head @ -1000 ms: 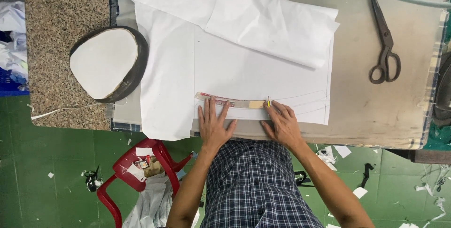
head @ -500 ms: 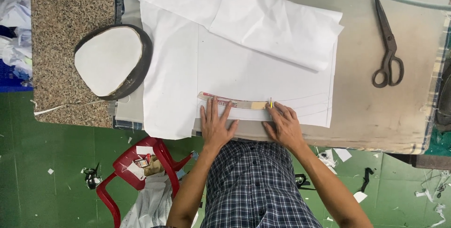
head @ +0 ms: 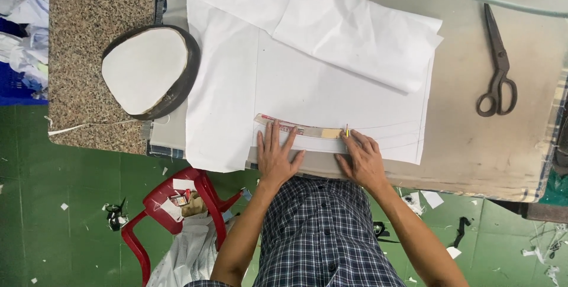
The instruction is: The person uses a ruler and a pencil to draw curved lines on a large sheet of white paper placed on a work table. They repeatedly reposition the ruler and trace along its edge to create a series of parallel curves.
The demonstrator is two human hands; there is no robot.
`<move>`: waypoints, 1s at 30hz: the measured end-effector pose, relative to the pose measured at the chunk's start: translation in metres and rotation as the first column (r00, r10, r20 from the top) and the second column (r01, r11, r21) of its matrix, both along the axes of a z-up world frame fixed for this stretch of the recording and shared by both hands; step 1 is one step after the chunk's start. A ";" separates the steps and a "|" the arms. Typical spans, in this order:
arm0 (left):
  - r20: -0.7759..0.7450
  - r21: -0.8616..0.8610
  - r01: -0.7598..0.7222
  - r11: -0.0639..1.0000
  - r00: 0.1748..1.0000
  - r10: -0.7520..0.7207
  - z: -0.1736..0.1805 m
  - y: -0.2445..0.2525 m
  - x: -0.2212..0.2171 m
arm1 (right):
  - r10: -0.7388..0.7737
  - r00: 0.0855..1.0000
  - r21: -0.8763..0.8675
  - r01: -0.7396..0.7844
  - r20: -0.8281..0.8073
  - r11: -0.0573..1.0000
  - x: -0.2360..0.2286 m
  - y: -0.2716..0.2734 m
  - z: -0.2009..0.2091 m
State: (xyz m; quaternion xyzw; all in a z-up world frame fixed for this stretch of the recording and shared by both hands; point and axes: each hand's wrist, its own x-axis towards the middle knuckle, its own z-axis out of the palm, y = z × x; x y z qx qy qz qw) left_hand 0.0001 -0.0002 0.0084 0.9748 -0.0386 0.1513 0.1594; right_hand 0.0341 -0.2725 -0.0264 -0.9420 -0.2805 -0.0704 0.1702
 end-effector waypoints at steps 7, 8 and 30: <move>-0.018 0.004 -0.036 0.999 0.999 0.036 -0.004 0.000 -0.001 | 0.008 1.000 0.016 -0.008 0.006 1.000 0.002 0.004 0.010; -0.008 -0.015 -0.041 0.999 0.999 0.041 -0.004 -0.001 0.000 | 0.004 1.000 0.013 -0.004 0.013 1.000 0.002 0.004 0.011; -0.128 -0.042 -0.475 0.879 0.875 0.467 0.016 -0.058 0.037 | 0.141 0.990 0.057 -0.139 -0.030 0.989 0.013 -0.001 0.024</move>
